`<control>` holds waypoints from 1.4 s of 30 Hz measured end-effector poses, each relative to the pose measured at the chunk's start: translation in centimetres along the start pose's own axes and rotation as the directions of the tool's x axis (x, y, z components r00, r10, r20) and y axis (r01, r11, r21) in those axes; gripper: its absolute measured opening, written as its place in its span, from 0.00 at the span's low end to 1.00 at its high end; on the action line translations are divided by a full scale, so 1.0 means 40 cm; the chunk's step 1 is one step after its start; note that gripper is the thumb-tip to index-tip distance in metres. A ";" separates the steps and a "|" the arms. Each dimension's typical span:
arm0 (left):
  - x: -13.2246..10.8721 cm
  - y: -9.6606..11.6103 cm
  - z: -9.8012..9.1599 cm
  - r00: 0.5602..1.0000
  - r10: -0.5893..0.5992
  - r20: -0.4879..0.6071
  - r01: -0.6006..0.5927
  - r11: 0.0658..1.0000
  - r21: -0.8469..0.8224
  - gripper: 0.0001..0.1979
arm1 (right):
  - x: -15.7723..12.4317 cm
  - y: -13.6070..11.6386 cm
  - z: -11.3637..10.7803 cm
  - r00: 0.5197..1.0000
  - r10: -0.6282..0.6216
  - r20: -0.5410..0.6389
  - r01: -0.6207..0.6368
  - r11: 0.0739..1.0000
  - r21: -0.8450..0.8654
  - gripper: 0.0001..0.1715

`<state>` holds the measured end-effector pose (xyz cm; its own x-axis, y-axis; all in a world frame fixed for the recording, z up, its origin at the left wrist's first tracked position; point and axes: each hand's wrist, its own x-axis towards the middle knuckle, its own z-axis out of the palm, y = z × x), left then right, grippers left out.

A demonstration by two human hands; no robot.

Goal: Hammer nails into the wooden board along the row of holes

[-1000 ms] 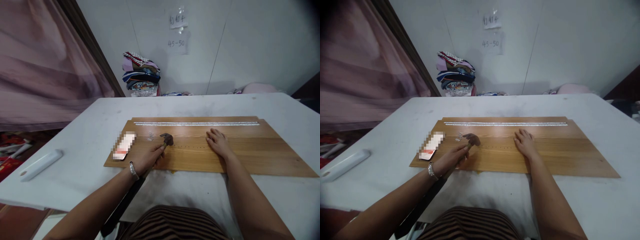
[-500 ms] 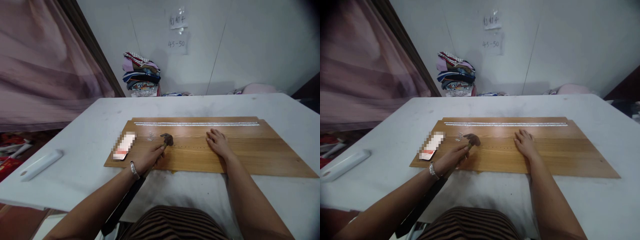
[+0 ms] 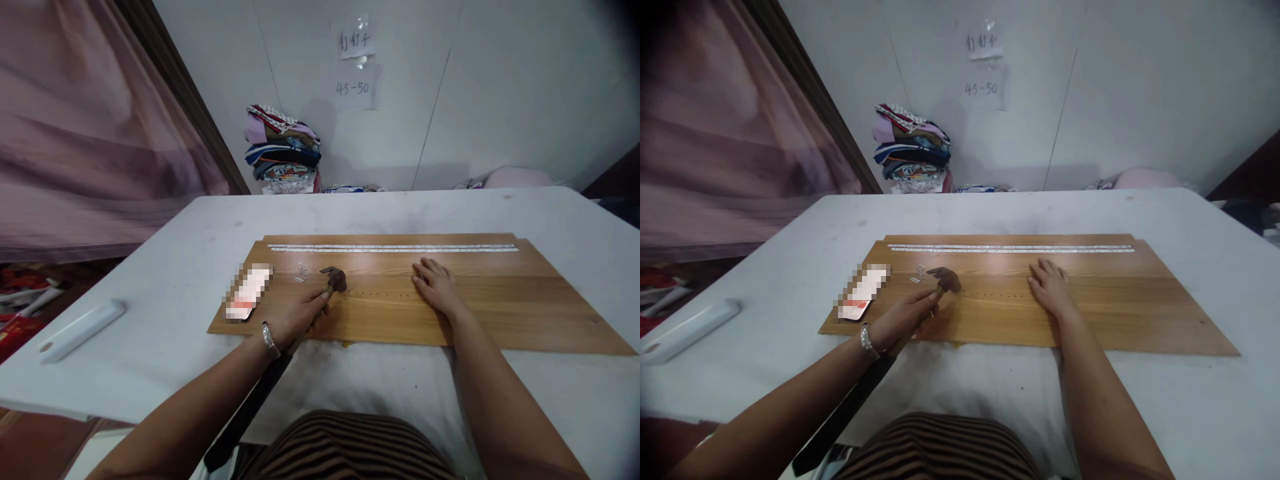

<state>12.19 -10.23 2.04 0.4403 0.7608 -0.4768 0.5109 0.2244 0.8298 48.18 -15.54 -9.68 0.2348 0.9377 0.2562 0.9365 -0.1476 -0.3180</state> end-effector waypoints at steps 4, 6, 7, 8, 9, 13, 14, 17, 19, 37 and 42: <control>-0.002 -0.003 -0.001 1.000 0.003 0.011 -0.003 1.000 -0.015 0.28 | 0.000 0.002 0.003 1.000 0.004 -0.006 -0.004 1.000 -0.007 0.26; -0.002 -0.005 -0.003 1.000 0.008 0.013 -0.008 1.000 -0.018 0.28 | 0.001 0.004 0.005 1.000 -0.003 -0.014 0.003 1.000 -0.010 0.25; -0.002 -0.006 -0.004 1.000 0.009 0.014 -0.009 1.000 -0.016 0.28 | 0.001 0.005 0.006 1.000 -0.006 -0.013 0.006 1.000 -0.012 0.25; -0.001 -0.007 -0.004 1.000 0.009 0.014 -0.009 1.000 -0.011 0.28 | 0.001 0.005 0.006 1.000 -0.009 -0.010 0.009 1.000 -0.013 0.25; 0.001 -0.007 -0.004 1.000 0.009 0.013 -0.009 1.000 -0.005 0.27 | 0.001 0.005 0.005 1.000 -0.011 -0.007 0.011 1.000 -0.015 0.25; 0.003 -0.003 -0.002 1.000 0.012 0.008 -0.012 1.000 0.005 0.26 | 0.000 0.000 0.001 1.000 -0.013 -0.006 0.013 1.000 -0.011 0.25; 0.001 -0.002 -0.002 1.000 0.015 0.009 -0.015 1.000 -0.002 0.26 | 0.000 -0.001 0.000 1.000 -0.013 -0.007 0.012 1.000 -0.010 0.25; -0.005 0.001 -0.003 1.000 0.013 -0.001 -0.013 1.000 -0.025 0.26 | 0.000 -0.002 -0.001 1.000 -0.005 -0.003 0.005 1.000 -0.009 0.25; -0.007 0.001 -0.004 1.000 0.005 -0.004 -0.005 1.000 -0.027 0.26 | 0.000 -0.001 0.000 1.000 -0.001 0.003 0.001 1.000 -0.005 0.26; 0.000 -0.003 -0.003 1.000 -0.001 -0.012 0.000 1.000 -0.031 0.26 | 0.000 0.001 0.000 1.000 0.003 0.009 -0.003 1.000 -0.005 0.26; 0.002 -0.008 -0.005 1.000 -0.014 -0.012 0.013 1.000 -0.024 0.26 | -0.001 -0.004 -0.005 1.000 0.002 0.012 -0.002 1.000 -0.002 0.25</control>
<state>11.92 -10.11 1.78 0.4242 0.7650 -0.4846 0.4988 0.2492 0.8301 48.08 -15.60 -9.46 0.2336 0.9411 0.2447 0.9365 -0.1501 -0.3168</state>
